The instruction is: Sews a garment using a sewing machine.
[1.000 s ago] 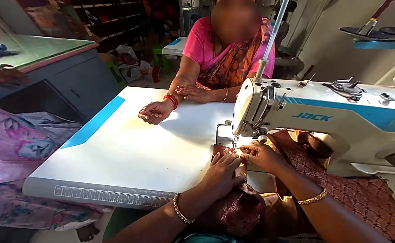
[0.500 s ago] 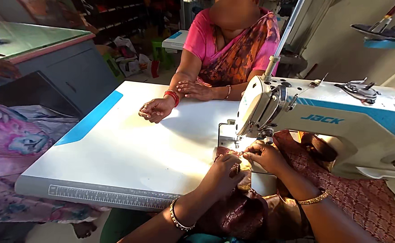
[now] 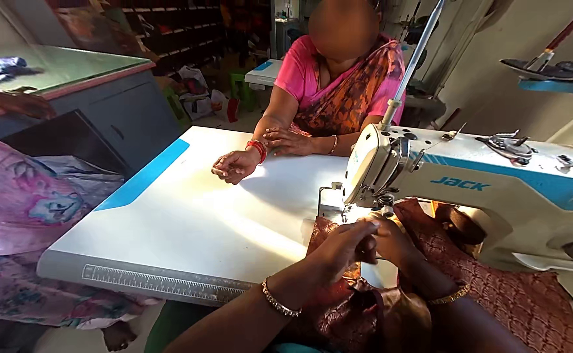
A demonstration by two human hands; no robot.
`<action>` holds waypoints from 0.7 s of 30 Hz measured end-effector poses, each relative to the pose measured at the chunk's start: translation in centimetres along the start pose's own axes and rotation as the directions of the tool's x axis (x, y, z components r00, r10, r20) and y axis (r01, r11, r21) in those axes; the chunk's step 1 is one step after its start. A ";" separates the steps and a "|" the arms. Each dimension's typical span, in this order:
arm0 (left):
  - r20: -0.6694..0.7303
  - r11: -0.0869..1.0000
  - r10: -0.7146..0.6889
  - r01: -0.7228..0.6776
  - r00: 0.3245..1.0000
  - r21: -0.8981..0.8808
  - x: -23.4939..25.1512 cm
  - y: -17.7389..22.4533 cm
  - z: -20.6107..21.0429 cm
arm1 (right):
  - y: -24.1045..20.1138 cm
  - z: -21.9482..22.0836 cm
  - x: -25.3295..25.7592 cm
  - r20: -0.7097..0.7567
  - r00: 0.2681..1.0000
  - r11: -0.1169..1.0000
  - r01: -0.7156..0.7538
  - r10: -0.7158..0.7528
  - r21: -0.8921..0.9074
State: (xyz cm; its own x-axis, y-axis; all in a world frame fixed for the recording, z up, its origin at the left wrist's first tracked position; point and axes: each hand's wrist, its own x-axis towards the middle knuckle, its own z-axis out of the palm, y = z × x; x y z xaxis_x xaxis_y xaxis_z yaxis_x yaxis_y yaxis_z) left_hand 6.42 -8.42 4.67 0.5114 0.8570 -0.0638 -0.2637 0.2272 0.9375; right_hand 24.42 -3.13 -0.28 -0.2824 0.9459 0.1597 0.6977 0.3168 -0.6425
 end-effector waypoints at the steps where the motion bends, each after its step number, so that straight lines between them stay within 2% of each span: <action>1: 0.004 0.999 0.043 -0.043 0.999 0.016 -0.2 -0.1 0.0 | -0.3 -0.1 0.0 0.004 1.000 1.000 0.002 -0.002 -0.011; 3: -0.058 0.936 0.286 -0.266 0.956 0.232 -0.9 -0.4 -0.2 | -0.7 -0.2 -0.1 -0.018 1.000 1.000 0.017 -0.018 -0.017; 5: -0.113 0.810 0.536 -0.472 0.836 0.348 -0.9 -0.5 -1.0 | -0.6 -0.1 0.1 -0.014 1.000 1.000 -0.006 0.006 0.000; 7: -0.121 0.744 0.655 -0.609 0.746 0.274 -0.4 -0.1 -1.9 | -0.1 0.0 0.3 0.003 1.000 1.000 -0.025 0.025 0.018; 9: -0.195 0.749 0.657 -0.660 0.728 0.058 0.2 0.1 -2.3 | 0.1 0.1 0.4 -0.009 0.999 0.999 -0.034 0.035 0.039; 11: -0.247 0.799 0.563 -0.595 0.789 -0.081 0.6 0.1 -2.2 | 0.0 0.1 0.3 -0.040 0.998 0.996 -0.051 0.054 0.072; 12: -0.258 0.863 0.472 -0.502 0.843 -0.059 0.7 -0.1 -2.2 | 0.1 0.2 0.3 -0.072 0.995 0.993 -0.054 0.062 0.109; 14: -0.293 0.975 0.223 -0.210 0.930 0.075 0.7 -1.2 -2.3 | 0.7 0.4 0.2 -0.144 0.988 0.984 -0.027 0.052 0.174; 16: -0.332 0.981 0.034 0.032 0.943 0.193 0.6 -2.5 -2.5 | 0.8 0.3 0.2 -0.152 0.987 0.985 -0.020 0.047 0.174; 17: -0.351 0.969 0.005 0.083 0.936 0.235 0.4 -3.1 -2.6 | 0.6 0.2 0.2 -0.141 0.989 0.986 -0.020 0.044 0.168; 19: -0.366 0.957 0.036 0.073 0.930 0.280 -0.1 -3.6 -3.0 | 0.3 0.0 0.2 -0.113 0.993 0.988 -0.019 0.036 0.152; 21: -0.360 0.958 0.028 0.077 0.932 0.275 -0.4 -2.2 -2.9 | 0.4 -0.1 0.2 -0.072 0.996 0.987 -0.040 0.052 0.156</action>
State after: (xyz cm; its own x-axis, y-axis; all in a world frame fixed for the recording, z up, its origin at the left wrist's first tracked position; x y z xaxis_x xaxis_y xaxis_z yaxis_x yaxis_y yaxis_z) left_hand 4.44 -7.97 1.61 0.1747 0.9721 -0.1563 0.0121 0.1566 0.9876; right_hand 24.65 -2.79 -0.41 -0.1974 0.9637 0.1795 0.5973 0.2634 -0.7576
